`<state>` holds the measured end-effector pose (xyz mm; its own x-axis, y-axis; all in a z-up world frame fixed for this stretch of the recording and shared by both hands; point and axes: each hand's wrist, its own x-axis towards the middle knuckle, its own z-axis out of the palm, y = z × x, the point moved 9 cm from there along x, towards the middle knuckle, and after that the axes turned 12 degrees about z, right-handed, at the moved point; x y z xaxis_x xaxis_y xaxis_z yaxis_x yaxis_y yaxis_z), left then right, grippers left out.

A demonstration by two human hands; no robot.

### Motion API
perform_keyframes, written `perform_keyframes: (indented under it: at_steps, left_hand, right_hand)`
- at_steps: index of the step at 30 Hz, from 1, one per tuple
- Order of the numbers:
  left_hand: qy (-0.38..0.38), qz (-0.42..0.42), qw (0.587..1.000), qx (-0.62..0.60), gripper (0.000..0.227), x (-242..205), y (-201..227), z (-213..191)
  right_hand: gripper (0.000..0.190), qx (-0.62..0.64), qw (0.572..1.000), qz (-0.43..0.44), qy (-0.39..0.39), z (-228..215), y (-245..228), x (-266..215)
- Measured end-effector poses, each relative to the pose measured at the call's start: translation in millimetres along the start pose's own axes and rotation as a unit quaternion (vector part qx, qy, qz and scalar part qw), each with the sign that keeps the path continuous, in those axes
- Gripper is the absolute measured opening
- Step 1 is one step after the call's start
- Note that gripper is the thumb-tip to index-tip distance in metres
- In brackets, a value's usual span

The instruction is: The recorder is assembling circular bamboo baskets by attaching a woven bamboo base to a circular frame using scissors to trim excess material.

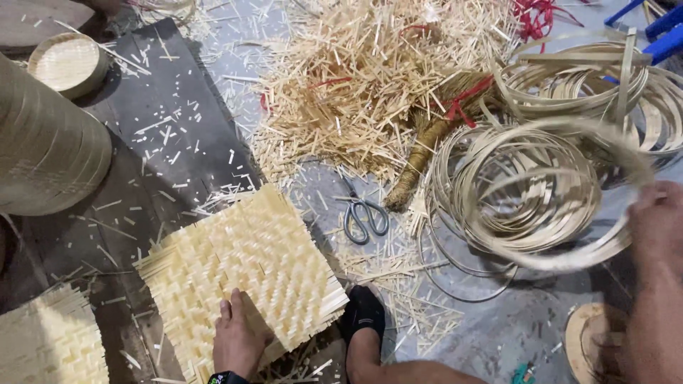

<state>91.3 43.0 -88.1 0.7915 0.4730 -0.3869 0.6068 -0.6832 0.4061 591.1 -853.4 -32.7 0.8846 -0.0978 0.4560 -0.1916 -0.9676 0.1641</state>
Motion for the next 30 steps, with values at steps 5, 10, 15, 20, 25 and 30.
perform_keyframes:
  at_steps: [5, 10, 15, 20, 25, 30]
  left_hand:
    - [0.006, 0.003, 1.0, -0.007, 0.119, 0, -4, 4]
    - [0.008, 0.008, 1.0, 0.005, 0.117, 4, -8, 8]
    - [-0.032, -0.016, 0.999, 0.003, 0.119, 7, -8, 11]
    - [0.024, 0.019, 0.999, 0.016, 0.112, 1, 0, -9]
    - [0.094, 0.081, 0.981, -0.149, 0.099, 35, 23, -44]
    - [0.168, 0.062, 0.799, -0.574, 0.076, 58, 50, -82]
  right_hand:
    - [0.017, 0.026, 0.998, 0.048, -0.015, -44, -62, 15]
    - [0.031, 0.168, 0.956, 0.21, -0.117, -117, -116, 20]
    - [0.022, 0.136, 0.981, 0.135, -0.001, -155, -134, 31]
    - [0.02, 0.173, 0.983, 0.057, 0.016, -215, -231, 20]
    - [0.03, 0.296, 0.95, -0.062, -0.082, -294, -377, -11]
    - [0.036, 0.366, 0.898, -0.131, -0.208, -357, -516, -87]
